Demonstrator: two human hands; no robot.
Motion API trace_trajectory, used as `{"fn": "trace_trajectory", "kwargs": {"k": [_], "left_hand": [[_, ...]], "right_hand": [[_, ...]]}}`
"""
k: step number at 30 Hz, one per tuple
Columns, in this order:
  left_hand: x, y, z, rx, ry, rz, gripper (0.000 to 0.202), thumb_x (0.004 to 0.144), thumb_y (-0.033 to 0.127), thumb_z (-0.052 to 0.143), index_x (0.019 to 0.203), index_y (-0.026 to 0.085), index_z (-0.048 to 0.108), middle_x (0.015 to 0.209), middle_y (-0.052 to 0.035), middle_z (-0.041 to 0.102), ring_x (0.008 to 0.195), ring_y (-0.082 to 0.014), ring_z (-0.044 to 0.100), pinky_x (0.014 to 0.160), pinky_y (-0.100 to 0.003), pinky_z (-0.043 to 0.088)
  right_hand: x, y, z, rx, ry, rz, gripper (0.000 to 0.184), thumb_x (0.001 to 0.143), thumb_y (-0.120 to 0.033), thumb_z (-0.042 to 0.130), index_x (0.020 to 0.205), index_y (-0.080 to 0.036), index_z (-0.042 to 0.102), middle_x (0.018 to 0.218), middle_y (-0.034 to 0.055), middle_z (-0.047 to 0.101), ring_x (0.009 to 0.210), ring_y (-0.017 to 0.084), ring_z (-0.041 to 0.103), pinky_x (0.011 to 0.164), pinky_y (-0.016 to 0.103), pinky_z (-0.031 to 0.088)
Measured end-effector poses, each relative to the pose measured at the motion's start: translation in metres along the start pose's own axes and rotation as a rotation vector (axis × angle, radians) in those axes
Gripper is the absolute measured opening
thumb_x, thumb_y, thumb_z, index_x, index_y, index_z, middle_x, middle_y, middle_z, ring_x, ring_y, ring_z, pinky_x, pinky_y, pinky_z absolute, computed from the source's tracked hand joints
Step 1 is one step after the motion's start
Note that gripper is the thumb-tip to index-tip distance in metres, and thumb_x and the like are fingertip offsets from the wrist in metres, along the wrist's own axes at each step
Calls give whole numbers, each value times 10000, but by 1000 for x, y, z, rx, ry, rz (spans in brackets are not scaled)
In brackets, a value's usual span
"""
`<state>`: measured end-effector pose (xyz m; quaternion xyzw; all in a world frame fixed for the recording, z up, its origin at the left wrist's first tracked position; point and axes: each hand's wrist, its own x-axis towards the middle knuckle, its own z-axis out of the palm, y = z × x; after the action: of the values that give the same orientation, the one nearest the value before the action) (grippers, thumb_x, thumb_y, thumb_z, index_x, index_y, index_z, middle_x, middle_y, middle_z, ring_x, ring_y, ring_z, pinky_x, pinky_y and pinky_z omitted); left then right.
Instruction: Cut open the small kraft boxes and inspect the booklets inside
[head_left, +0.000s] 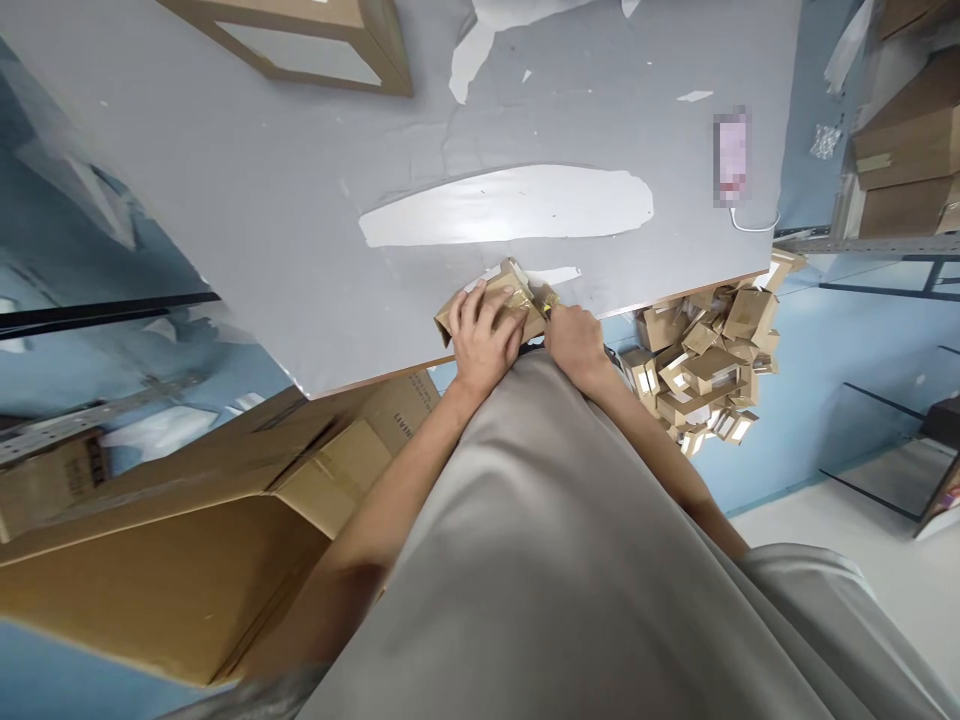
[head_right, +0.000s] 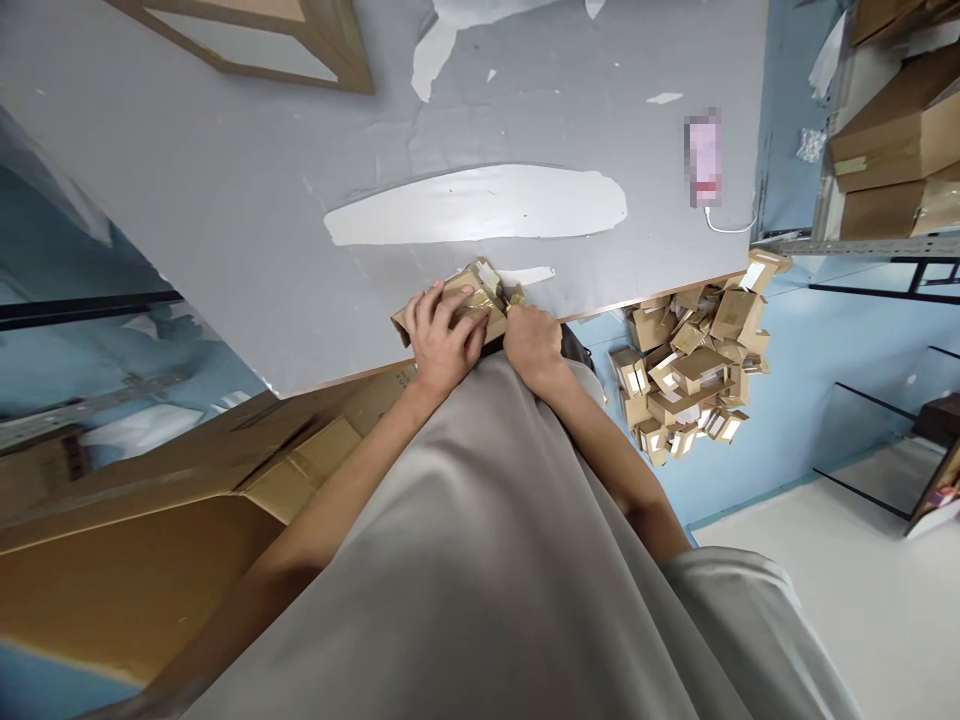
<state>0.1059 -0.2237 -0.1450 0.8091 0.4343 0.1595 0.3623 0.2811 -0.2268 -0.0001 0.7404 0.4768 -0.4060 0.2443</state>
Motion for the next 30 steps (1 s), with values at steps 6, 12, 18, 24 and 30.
{"fn": "trace_trajectory", "kwargs": {"k": [6,12,18,24,30], "left_hand": [[0,0,-3,-8,-12,-52,216,1096,399,664,1238,347,817,1609,-101,718,1696,-391,470,1420,-739,197],[0,3,-4,-16,-4,-73,270,1090,473,654,1263,343,816,1587,-112,732,1702,-396,462,1432,-738,186],[0,2,-4,20,2,-74,264,1092,462,642,1240,335,820,1566,-114,746,1681,-398,489,1420,-743,219],[1,1,-6,17,-14,-76,245,1089,425,654,1242,326,818,1601,-115,727,1694,-401,469,1421,-743,200],[3,0,-3,23,-26,-53,231,1098,443,649,1199,318,816,1591,-115,733,1680,-395,486,1415,-737,222]], "right_hand": [[-21,9,-6,70,28,-46,388,1209,-267,430,1447,-160,717,1327,204,836,1253,310,811,1061,370,620],[-11,9,-8,88,47,-100,395,1219,-307,428,1469,-171,701,1368,208,826,1297,334,787,1115,407,584],[-9,10,-8,116,52,-129,409,1227,-324,421,1483,-165,698,1353,205,834,1295,332,786,1130,410,571],[-4,3,-8,119,65,-114,396,1229,-292,411,1474,-149,688,1352,210,831,1287,305,793,1118,384,587],[-5,-7,-7,110,73,-80,397,1203,-202,390,1438,-132,703,1371,224,827,1266,285,814,1077,366,629]]}}
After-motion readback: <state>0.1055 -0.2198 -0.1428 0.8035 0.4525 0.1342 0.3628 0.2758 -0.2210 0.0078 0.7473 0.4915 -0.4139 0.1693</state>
